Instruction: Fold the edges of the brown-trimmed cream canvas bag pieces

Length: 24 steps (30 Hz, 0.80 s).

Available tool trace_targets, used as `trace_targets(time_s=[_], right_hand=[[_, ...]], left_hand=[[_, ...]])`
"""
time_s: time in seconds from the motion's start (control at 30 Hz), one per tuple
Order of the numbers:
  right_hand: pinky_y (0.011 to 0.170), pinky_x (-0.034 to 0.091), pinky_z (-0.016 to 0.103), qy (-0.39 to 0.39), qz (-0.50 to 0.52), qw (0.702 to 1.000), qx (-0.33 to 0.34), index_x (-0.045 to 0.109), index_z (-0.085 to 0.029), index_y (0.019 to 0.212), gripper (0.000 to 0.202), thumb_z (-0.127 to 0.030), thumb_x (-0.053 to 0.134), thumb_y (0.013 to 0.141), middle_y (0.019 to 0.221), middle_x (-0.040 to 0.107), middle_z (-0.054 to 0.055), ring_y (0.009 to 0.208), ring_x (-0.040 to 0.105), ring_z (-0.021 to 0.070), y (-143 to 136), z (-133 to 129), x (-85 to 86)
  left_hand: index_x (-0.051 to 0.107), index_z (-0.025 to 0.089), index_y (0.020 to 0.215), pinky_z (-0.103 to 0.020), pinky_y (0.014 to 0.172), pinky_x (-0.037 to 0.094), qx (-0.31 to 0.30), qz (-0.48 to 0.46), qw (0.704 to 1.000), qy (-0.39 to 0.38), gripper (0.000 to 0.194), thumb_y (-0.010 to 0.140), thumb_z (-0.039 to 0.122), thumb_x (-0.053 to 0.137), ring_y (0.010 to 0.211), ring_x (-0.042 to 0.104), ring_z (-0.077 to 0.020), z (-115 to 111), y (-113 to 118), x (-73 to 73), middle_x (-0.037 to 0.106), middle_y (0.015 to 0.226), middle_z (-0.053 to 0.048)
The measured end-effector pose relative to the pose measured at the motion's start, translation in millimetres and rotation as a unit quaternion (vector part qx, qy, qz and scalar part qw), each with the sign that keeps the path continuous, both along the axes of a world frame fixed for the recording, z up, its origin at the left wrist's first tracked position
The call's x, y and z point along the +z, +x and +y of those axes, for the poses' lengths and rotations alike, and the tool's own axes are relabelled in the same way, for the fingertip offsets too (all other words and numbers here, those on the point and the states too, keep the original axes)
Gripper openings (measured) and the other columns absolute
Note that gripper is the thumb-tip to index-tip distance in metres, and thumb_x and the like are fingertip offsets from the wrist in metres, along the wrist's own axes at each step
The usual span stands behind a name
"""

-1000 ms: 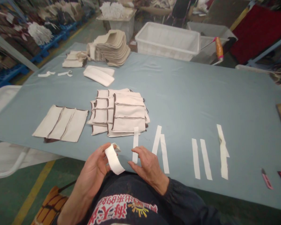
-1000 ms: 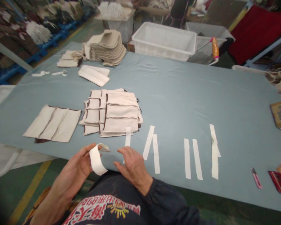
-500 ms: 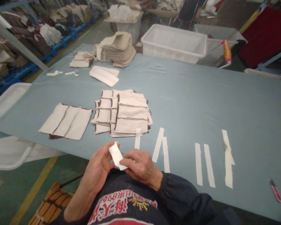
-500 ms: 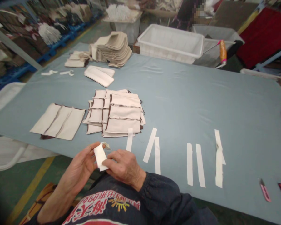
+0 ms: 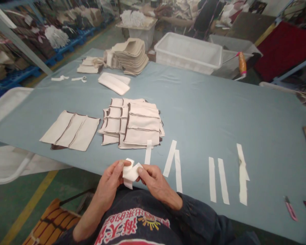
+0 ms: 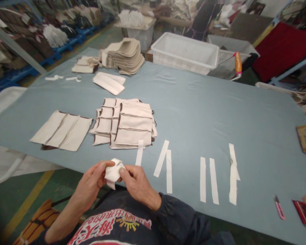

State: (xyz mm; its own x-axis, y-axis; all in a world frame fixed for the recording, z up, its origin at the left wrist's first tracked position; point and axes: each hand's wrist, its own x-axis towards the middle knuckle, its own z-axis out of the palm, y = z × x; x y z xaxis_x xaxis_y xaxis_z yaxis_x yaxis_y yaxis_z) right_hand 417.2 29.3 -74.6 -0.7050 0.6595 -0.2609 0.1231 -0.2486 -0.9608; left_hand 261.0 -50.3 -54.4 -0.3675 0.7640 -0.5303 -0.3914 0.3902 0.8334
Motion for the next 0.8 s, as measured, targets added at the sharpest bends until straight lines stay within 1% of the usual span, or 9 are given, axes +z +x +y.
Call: trace_targets(time_s=[0.13, 0.23, 0.33, 0.43, 0.5, 0.6, 0.67, 0.8], right_hand=[[0.055, 0.03, 0.026, -0.003, -0.009, 1.0, -0.012, 0.061, -0.017, 0.068, 0.053, -0.058, 0.05, 0.099, 0.059, 0.044, -0.003, 0.056, 0.038, 0.0108, 4.5, -1.8, 3.8], [0.053, 0.03, 0.026, -0.021, -0.008, 1.0, -0.011, 0.062, -0.017, 0.069, 0.054, -0.06, 0.049, 0.098, 0.057, 0.045, -0.003, 0.055, 0.039, 0.0109, 7.7, -3.5, 7.7], [0.052, 0.031, 0.025, -0.034, -0.009, 0.999, -0.011, 0.062, -0.017, 0.066, 0.054, -0.06, 0.05, 0.097, 0.055, 0.045, -0.003, 0.052, 0.039, 0.0105, 9.6, -5.5, 9.7], [0.051, 0.031, 0.025, -0.041, -0.014, 0.998, -0.039, 0.062, -0.017, 0.066, 0.053, -0.059, 0.051, 0.096, 0.053, 0.045, -0.003, 0.05, 0.039, 0.0102, 10.1, -7.3, 8.9], [0.05, 0.03, 0.025, -0.035, -0.014, 0.998, -0.059, 0.062, -0.017, 0.067, 0.051, -0.058, 0.053, 0.096, 0.053, 0.045, -0.004, 0.049, 0.038, 0.0098, 10.1, -8.1, 7.7], [0.049, 0.03, 0.024, -0.035, -0.004, 0.996, -0.081, 0.062, -0.017, 0.07, 0.044, -0.056, 0.061, 0.092, 0.055, 0.047, -0.005, 0.049, 0.038, 0.0087, 9.9, -9.5, 6.3], [0.047, 0.03, 0.022, -0.058, 0.004, 0.994, -0.089, 0.063, -0.017, 0.071, 0.042, -0.056, 0.065, 0.088, 0.056, 0.05, -0.005, 0.048, 0.038, 0.0078, 10.1, -11.2, 5.8], [0.046, 0.035, 0.021, -0.115, 0.015, 0.991, -0.064, 0.064, -0.016, 0.069, 0.044, -0.057, 0.066, 0.086, 0.058, 0.059, -0.002, 0.047, 0.042, 0.0073, 11.2, -16.3, 5.0]], left_hand=[[0.072, 0.016, 0.092, -0.021, 0.057, 0.047, -0.06, 0.075, 0.995, 0.006, 0.054, 0.086, 0.069, 0.069, 0.065, 0.057, -0.015, -9.5, -1.4, -8.3, 0.066, 0.074, -0.001], [0.068, 0.017, 0.085, -0.022, 0.058, 0.045, -0.108, 0.076, 0.991, 0.004, 0.052, 0.089, 0.069, 0.066, 0.063, 0.056, -0.0153, -13.5, -1.8, -10.9, 0.065, 0.07, -0.001], [0.066, 0.018, 0.08, -0.023, 0.057, 0.043, -0.147, 0.09, 0.985, 0.012, 0.051, 0.088, 0.069, 0.066, 0.06, 0.055, -0.0153, -15.3, -1.3, -7.3, 0.063, 0.065, 0.0], [0.067, 0.018, 0.08, -0.022, 0.056, 0.042, -0.183, 0.135, 0.974, 0.019, 0.047, 0.086, 0.065, 0.071, 0.058, 0.053, -0.0147, -17.7, -0.5, 0.3, 0.062, 0.064, 0.0], [0.067, 0.019, 0.078, -0.022, 0.055, 0.04, -0.202, 0.153, 0.967, 0.019, 0.043, 0.088, 0.06, 0.07, 0.058, 0.052, -0.0146, -20.0, 0.1, 5.2, 0.061, 0.064, 0.0], [0.068, 0.019, 0.077, -0.023, 0.056, 0.041, -0.21, 0.155, 0.965, 0.03, 0.036, 0.089, 0.053, 0.069, 0.058, 0.052, -0.0149, -23.3, 0.5, 10.0, 0.061, 0.064, -0.001], [0.07, 0.019, 0.079, -0.023, 0.057, 0.042, -0.211, 0.142, 0.967, 0.033, 0.03, 0.086, 0.048, 0.072, 0.058, 0.054, -0.016, -24.9, 0.5, 11.3, 0.063, 0.065, -0.001], [0.073, 0.019, 0.082, -0.024, 0.058, 0.043, -0.201, 0.13, 0.97, 0.029, 0.025, 0.085, 0.043, 0.07, 0.06, 0.055, -0.0171, -27.8, -0.5, 8.9, 0.065, 0.066, -0.002]])
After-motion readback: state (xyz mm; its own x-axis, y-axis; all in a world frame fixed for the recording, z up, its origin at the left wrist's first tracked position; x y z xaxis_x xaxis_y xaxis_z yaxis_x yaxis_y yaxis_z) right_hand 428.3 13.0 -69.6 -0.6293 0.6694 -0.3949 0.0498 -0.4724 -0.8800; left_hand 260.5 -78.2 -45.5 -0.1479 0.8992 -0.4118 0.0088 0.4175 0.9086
